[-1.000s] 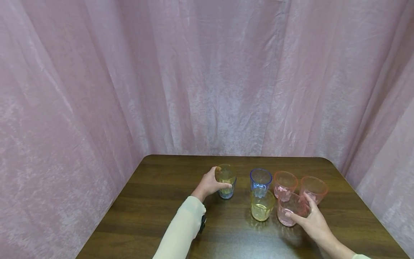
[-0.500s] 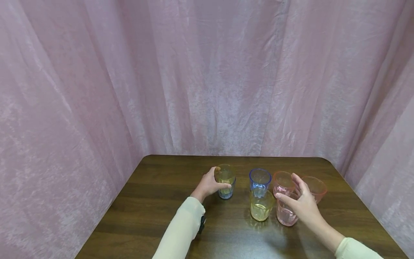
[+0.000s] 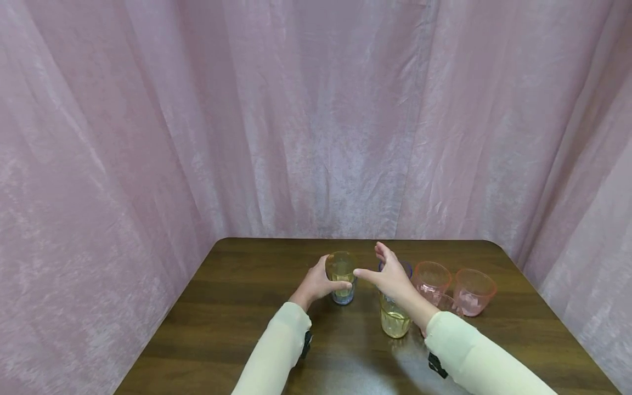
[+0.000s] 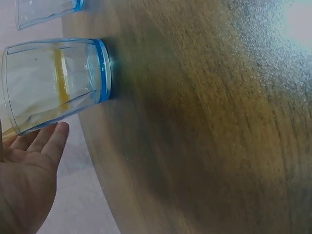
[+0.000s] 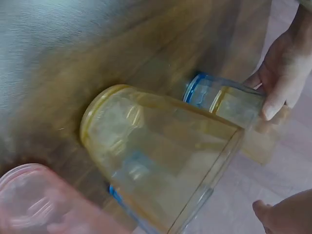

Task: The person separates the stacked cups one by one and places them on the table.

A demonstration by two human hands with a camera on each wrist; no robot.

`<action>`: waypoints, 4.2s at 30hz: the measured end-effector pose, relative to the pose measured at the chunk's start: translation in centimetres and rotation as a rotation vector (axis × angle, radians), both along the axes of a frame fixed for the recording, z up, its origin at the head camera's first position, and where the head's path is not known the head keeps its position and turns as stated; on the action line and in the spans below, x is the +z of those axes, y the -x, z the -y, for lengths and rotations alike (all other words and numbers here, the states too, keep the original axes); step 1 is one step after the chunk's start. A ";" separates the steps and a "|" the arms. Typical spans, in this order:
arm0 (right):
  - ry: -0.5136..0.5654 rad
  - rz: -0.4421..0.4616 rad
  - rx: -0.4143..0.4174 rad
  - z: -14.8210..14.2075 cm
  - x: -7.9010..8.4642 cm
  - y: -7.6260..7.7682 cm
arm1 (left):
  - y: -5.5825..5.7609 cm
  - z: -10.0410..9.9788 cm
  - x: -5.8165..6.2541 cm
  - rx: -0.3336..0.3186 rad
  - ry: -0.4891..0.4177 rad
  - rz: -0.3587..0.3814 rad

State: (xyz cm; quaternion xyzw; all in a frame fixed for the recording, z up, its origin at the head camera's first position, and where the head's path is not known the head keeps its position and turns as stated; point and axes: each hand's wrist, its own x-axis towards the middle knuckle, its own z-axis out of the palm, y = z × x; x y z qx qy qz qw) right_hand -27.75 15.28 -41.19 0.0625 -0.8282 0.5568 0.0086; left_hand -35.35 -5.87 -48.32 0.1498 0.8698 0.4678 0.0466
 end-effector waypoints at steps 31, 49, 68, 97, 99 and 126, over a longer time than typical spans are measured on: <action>-0.060 0.104 -0.092 5.7 -4.4 4.2 | 0.0 0.5 -0.8 -0.064 0.082 0.012; 0.004 0.016 -0.207 6.8 -2.0 3.3 | 0.0 0.7 -1.0 0.011 0.122 0.032; 0.043 -0.026 -0.076 2.3 4.8 0.3 | 0.2 0.4 -1.0 0.019 0.102 0.045; 0.010 -0.186 -0.185 -10.4 8.3 -5.7 | 0.2 0.6 -1.1 0.045 0.091 0.073; 0.007 -0.201 -0.194 -11.2 7.8 -6.1 | 0.2 0.6 -1.1 0.041 0.099 0.073; -0.160 -0.094 -0.245 -21.1 -0.5 -9.6 | 0.3 0.5 -1.1 0.031 0.106 0.076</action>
